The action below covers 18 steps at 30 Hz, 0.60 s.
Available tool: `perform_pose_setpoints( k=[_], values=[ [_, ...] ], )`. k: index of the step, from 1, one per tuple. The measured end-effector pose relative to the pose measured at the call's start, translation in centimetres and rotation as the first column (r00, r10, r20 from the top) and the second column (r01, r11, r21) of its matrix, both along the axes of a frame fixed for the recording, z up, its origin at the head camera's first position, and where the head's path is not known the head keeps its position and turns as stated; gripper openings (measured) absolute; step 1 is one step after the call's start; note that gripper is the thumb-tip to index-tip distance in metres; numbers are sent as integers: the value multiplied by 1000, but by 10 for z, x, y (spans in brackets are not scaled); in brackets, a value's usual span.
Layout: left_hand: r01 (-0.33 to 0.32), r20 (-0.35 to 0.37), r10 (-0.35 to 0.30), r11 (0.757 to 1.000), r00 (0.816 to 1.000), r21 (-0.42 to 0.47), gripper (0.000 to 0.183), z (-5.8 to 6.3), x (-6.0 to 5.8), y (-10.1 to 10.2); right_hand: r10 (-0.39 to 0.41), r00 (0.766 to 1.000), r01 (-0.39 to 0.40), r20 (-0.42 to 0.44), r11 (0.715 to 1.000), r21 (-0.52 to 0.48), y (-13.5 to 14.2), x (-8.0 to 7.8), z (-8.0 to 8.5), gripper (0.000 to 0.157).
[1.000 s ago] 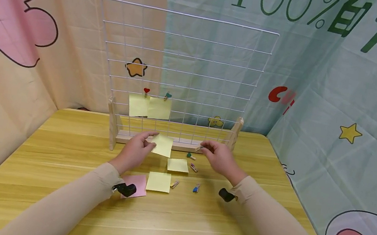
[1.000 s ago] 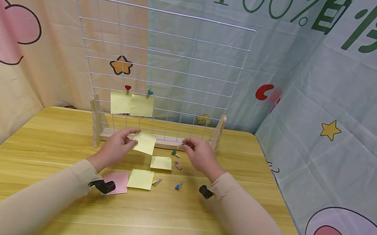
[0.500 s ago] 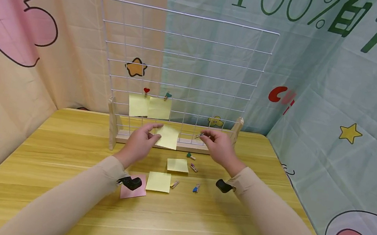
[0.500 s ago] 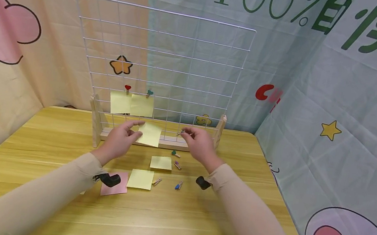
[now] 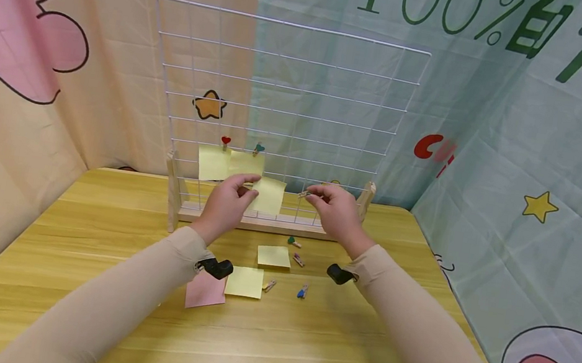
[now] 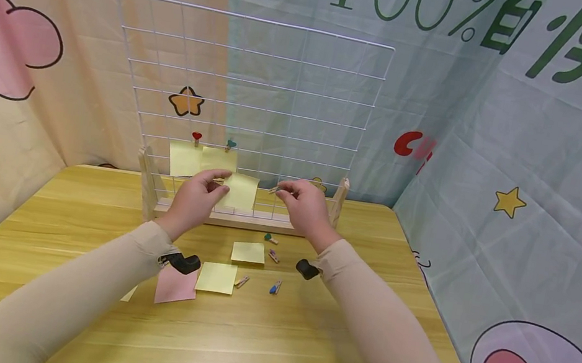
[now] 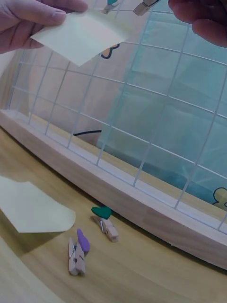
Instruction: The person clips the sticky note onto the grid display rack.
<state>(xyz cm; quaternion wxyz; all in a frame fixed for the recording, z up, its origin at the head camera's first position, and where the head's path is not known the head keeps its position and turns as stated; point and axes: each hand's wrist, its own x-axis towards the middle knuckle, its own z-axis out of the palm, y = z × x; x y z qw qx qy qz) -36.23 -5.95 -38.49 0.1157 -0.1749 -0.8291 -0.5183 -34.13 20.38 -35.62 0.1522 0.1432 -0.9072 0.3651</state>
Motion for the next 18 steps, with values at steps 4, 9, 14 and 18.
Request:
perform_pose_setpoints(
  k=[4, 9, 14, 18],
  values=[
    [-5, 13, 4, 1000, 1000, 23, 35, 5, -7, 4, -1, 1000, 1, -13, 1000, 1, -3, -5, 5, 24],
    [-11, 24, 10, 999, 1000, 51, 33, 12, -14, 9, -16, 1000, 16, -4, 1000, -20, -8, -10, 12, 26],
    [-22, 27, 20, 997, 999, 69, 34, 17, -17, 14, -28, 1000, 28, -7, 999, -39, -12, -19, 20, 28],
    [-28, 24, 26, 996, 999, 84, 35, 19, -20, 16, -50, 999, 49, -22, 997, -53, -16, -26, 24, 28]
  ],
)
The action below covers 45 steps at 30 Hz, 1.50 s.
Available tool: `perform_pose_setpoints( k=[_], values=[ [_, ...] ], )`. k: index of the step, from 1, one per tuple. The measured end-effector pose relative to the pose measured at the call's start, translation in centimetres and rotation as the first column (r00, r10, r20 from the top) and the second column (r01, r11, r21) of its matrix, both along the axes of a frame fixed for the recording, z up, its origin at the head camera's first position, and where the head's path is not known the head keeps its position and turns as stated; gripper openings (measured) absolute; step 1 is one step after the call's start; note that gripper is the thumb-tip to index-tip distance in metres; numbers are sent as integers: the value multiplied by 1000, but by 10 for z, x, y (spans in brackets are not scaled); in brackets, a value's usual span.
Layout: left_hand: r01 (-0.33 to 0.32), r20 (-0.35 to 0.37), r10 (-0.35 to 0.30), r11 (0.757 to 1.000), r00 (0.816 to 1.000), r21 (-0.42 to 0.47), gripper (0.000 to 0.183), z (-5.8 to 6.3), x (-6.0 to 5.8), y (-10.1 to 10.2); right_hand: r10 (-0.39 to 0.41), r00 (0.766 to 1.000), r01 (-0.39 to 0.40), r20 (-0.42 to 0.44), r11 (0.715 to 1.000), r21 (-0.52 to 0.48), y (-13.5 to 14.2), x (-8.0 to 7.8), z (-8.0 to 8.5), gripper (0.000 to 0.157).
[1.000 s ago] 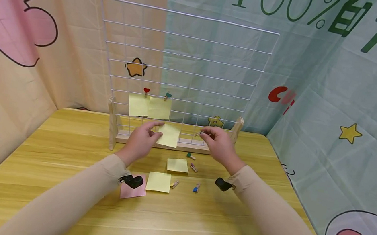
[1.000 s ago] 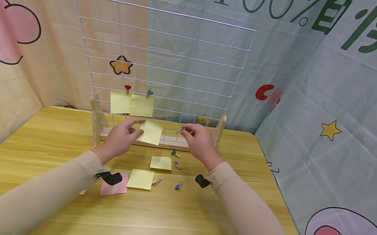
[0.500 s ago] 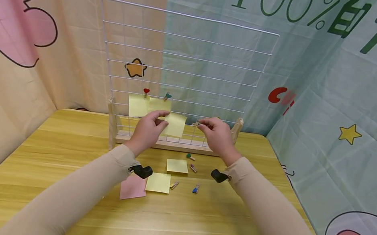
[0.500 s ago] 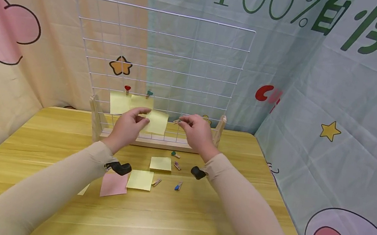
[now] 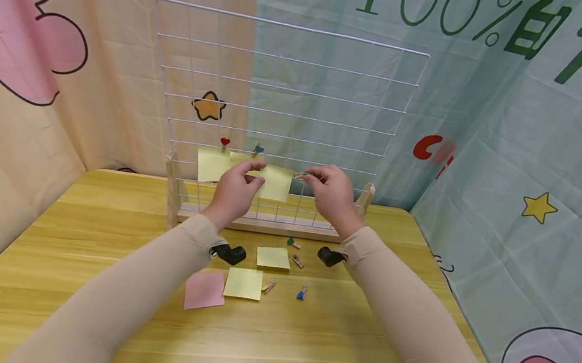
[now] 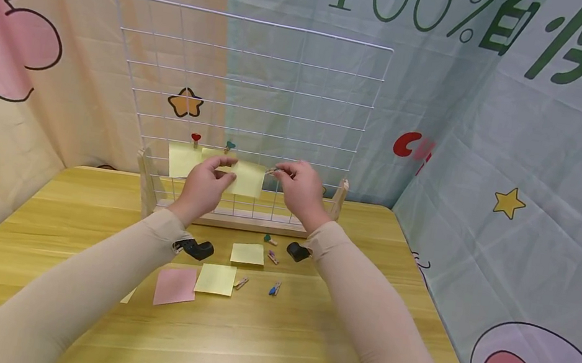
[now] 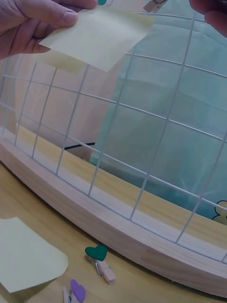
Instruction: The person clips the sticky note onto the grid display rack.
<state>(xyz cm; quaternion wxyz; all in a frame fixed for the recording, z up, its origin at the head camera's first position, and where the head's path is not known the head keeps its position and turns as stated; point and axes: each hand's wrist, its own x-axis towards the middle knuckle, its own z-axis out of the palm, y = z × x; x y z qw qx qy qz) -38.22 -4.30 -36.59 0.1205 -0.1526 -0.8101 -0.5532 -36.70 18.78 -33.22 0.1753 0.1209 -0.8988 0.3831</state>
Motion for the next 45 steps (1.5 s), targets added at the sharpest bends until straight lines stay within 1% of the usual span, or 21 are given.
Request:
perform_pose_setpoints(
  k=[4, 8, 12, 19, 25, 28, 37, 45],
  values=[
    [-13, -9, 13, 1000, 1000, 19, 35, 1, -3, 1, -25, 999, 25, -28, 1000, -2, -4, -6, 2, 27],
    [-20, -8, 20, 999, 1000, 37, 34, 2, -5, 3, -40, 999, 40, -34, 999, -6, -9, -9, 4, 27],
    [-30, -2, 30, 999, 1000, 39, 32, 3, -6, 5, -43, 998, 43, -41, 999, -10, -13, -11, 6, 27],
    [-53, 0, 53, 997, 999, 58, 31, 3, -9, 8, -56, 994, 55, -92, 998, -13, -17, -16, 7, 25],
    [-62, -1, 62, 997, 998, 48, 32, 3, -13, 9, -68, 991, 65, -114, 997, -31, -18, -21, 6, 25],
    [-68, 2, 67, 997, 998, 42, 31, 3, -14, 9, -78, 991, 75, -107, 997, -36, -19, -23, 6, 24],
    [-73, 10, 73, 996, 997, 44, 31, 4, -15, 10, -94, 995, 92, -41, 995, -38, -26, -26, 11, 25],
    [-75, 12, 74, 996, 997, 50, 30, 3, -17, 10, -102, 995, 101, -22, 995, -19, -28, -26, 14, 25]
  ],
)
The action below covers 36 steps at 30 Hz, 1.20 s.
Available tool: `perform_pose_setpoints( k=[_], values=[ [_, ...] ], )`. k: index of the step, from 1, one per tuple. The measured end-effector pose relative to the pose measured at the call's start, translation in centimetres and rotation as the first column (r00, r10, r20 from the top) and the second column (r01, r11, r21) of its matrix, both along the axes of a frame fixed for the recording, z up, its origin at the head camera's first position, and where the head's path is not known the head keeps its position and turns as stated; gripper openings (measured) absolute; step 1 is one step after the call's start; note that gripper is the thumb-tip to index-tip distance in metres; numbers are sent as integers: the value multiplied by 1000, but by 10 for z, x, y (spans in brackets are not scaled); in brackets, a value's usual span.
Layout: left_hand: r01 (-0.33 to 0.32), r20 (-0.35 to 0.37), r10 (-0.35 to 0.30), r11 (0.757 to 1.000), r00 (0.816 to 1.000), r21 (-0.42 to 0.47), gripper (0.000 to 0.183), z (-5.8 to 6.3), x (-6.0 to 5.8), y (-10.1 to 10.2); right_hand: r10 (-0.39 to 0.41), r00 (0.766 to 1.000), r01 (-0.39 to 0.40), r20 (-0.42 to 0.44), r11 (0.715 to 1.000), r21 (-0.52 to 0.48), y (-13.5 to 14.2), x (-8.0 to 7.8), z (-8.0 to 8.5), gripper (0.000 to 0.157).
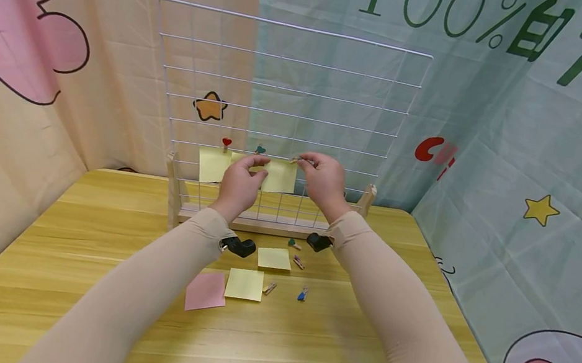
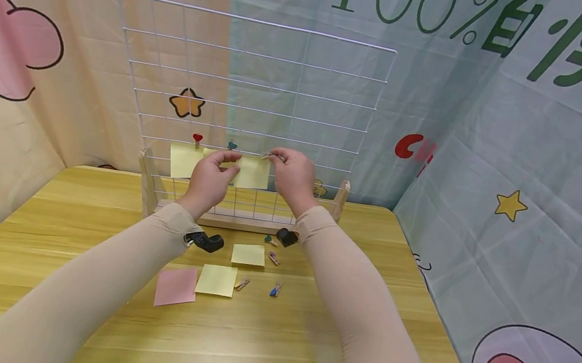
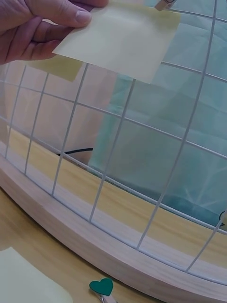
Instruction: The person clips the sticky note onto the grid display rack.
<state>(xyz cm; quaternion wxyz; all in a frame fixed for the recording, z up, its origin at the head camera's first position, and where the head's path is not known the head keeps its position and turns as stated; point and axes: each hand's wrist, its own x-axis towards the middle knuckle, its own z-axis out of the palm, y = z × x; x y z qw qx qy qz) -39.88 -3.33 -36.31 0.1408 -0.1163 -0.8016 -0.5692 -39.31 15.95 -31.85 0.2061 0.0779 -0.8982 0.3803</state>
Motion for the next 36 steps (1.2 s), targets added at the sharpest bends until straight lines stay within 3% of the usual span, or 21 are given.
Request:
perform_pose_setpoints(
  k=[16, 28, 36],
  values=[
    [-1, -2, 1, 1000, 1000, -3, 30, -1, -2, 1, -41, 999, 39, 21, 996, 78, -4, -7, 2, 26],
    [-16, 3, 16, 1000, 1000, -7, 29, 0, -2, 3, -22, 999, 18, 34, 995, 102, -2, -9, 5, 29],
    [-20, 4, 20, 1000, 1000, -8, 29, 1, -1, 3, -44, 999, 38, 29, 981, 192, -5, -11, 9, 29]
  ],
)
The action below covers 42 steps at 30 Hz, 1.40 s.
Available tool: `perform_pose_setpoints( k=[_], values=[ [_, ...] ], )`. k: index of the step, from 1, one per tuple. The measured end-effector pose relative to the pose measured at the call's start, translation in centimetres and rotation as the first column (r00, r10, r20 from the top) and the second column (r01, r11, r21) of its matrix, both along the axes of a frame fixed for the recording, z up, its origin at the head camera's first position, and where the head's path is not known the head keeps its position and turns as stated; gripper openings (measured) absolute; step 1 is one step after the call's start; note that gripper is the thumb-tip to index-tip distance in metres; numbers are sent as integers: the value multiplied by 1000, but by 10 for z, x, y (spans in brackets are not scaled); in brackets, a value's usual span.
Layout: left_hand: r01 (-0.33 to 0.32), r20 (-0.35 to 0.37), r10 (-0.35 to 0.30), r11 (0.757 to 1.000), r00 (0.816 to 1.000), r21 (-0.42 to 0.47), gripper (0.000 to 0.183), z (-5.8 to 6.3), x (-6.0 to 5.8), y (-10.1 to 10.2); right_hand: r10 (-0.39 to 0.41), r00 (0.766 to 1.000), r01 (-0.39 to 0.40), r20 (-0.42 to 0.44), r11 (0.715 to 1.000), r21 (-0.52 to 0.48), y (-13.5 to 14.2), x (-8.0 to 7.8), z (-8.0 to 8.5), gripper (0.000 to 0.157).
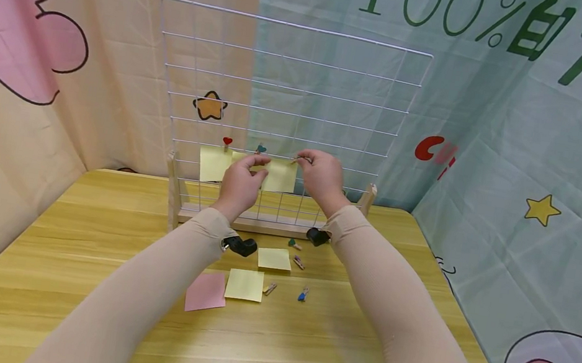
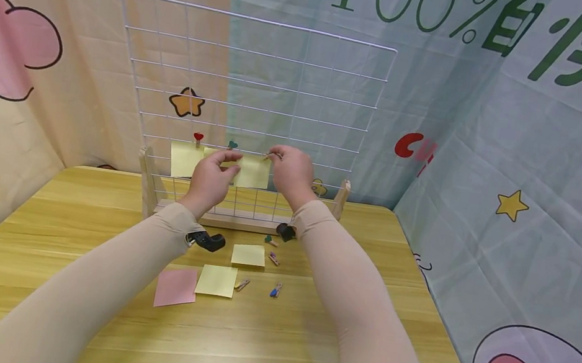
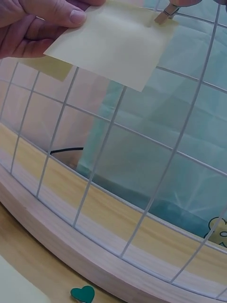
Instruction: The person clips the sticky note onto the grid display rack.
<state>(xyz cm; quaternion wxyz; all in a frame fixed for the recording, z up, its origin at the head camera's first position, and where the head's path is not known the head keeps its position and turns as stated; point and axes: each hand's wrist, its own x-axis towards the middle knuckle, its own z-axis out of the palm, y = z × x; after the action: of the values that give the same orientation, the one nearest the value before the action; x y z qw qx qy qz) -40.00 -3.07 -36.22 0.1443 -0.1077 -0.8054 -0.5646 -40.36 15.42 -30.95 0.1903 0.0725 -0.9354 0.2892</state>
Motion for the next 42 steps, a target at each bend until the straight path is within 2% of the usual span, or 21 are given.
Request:
perform_pose_setpoints(
  k=[7, 16, 29, 37, 42],
  values=[
    [-7, -4, 7, 1000, 1000, -2, 28, 1, 0, 0, 7, 1000, -8, 10, 998, 68, -1, 0, 3, 30],
    [-16, -21, 15, 1000, 1000, -5, 28, 1, -1, 1, 16, 998, -22, 58, 995, 96, -1, -1, 8, 32],
    [-37, -50, 36, 999, 998, -9, 27, 0, -2, 3, 14, 999, -23, 49, 981, 192, -3, -3, 14, 32],
    [-41, -51, 40, 999, 998, -20, 27, 0, -2, 2, 26, 997, -39, 69, 981, 191, -3, -3, 15, 35],
    [-29, -40, 29, 999, 999, -15, 27, -1, -2, 2, 44, 994, -57, 99, 989, 133, 0, -5, 6, 39]
  ],
)
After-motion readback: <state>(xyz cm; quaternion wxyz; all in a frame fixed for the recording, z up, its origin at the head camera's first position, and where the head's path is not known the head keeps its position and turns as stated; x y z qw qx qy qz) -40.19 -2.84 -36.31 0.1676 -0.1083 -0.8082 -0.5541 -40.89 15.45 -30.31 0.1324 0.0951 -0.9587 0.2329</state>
